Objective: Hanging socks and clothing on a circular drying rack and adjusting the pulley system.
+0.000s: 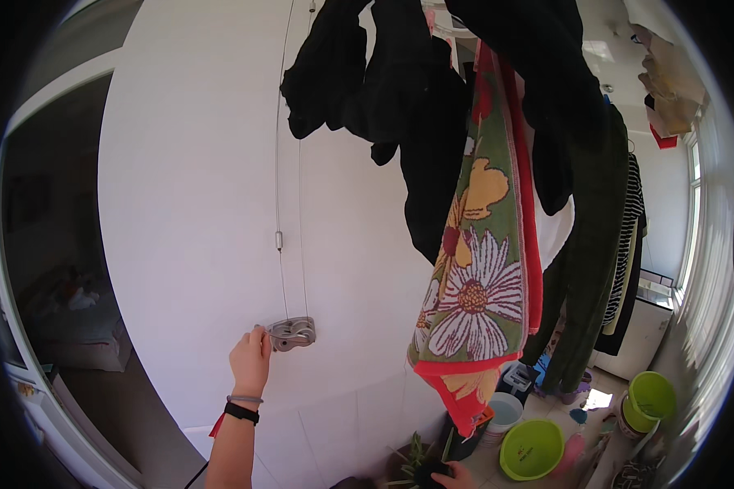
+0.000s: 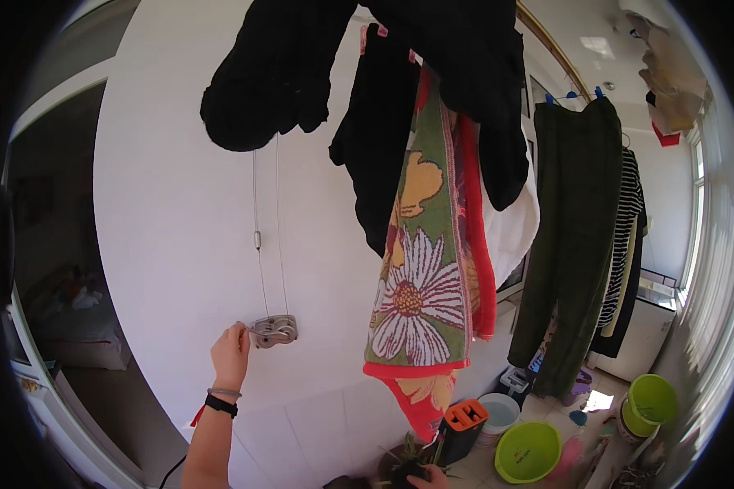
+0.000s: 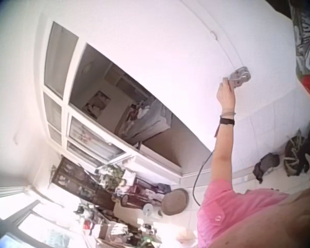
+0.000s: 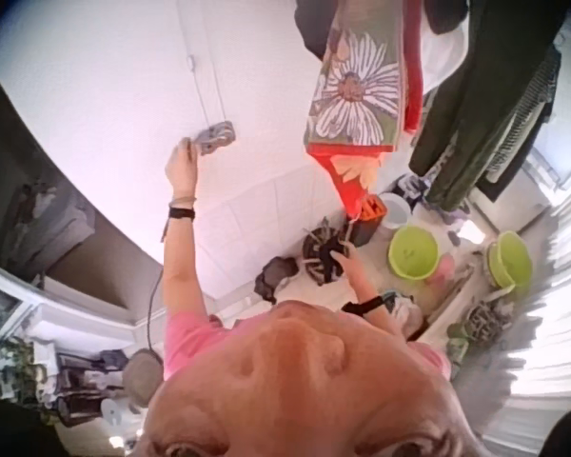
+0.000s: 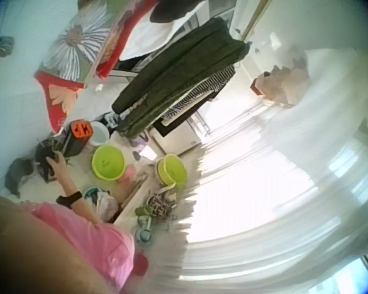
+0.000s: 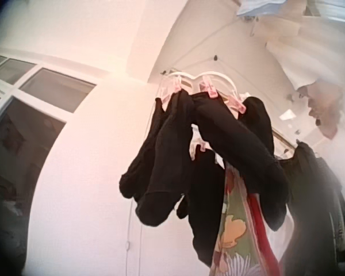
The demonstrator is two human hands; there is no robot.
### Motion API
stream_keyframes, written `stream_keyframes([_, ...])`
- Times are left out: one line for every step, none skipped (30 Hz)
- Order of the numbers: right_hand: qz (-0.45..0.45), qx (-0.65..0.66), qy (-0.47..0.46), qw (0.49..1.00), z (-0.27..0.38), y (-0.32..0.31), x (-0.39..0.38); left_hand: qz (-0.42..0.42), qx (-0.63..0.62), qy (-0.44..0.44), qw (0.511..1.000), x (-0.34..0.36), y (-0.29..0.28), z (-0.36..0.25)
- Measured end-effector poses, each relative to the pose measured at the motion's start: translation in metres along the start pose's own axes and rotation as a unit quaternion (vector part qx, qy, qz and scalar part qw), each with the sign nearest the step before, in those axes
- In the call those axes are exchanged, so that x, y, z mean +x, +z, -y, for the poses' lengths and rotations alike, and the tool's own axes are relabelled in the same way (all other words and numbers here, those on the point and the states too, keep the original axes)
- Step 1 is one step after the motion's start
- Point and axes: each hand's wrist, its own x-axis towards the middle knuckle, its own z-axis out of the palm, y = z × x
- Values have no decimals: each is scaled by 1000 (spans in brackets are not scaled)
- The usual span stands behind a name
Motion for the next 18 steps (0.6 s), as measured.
stream_keyframes([-3,7,-4,1000,3,14,-5,20,24,0,1000,-22,-9,19])
stream_keyframes([-5,-57,3,998,18,24,-17,31,24,13,999,-44,-9,33])
stream_keyframes([-13,-122,11,992,30,32,-25,67,11,6,998,-62,-4,34])
stream_keyframes([-31,-123,13,992,39,40,-31,90,-17,3,996,-80,12,34])
stream_keyframes([-10,-113,39,993,62,40,-31,117,-27,-2,993,-87,18,20])
stream_keyframes([6,-99,69,993,84,43,-39,150,-64,5,987,-86,24,5])
stream_keyframes([14,-74,20,997,88,46,-41,170,-98,26,980,-83,33,-13])
stream_keyframes([8,-35,31,999,108,57,-50,202,-116,43,972,-78,46,-29])
stream_keyframes([3,6,42,999,132,69,-57,232,-126,58,963,-71,60,-45])
stream_keyframes([-7,4,41,999,155,77,-62,261,-135,73,953,-57,73,-61])
stream_keyframes([2,16,75,997,177,83,-68,269,-144,92,948,-42,86,-77])
stream_keyframes([18,28,110,993,189,88,-73,276,-148,107,944,-23,96,-91])
stream_keyframes([14,27,112,993,191,91,-76,266,-152,123,944,-2,107,-101])
stream_keyframes([-6,40,99,994,194,93,-77,255,-160,141,943,24,114,-115])
stream_keyframes([-24,53,89,994,196,95,-78,241,-166,141,946,53,109,-129])
stream_keyframes([-18,36,72,997,200,96,-78,216,-165,133,953,83,103,-136])
stream_keyframes([-17,36,74,996,208,98,-79,169,-166,123,964,110,91,-137])
stream_keyframes([-18,40,64,997,217,98,-80,152,-179,93,968,136,64,-139])
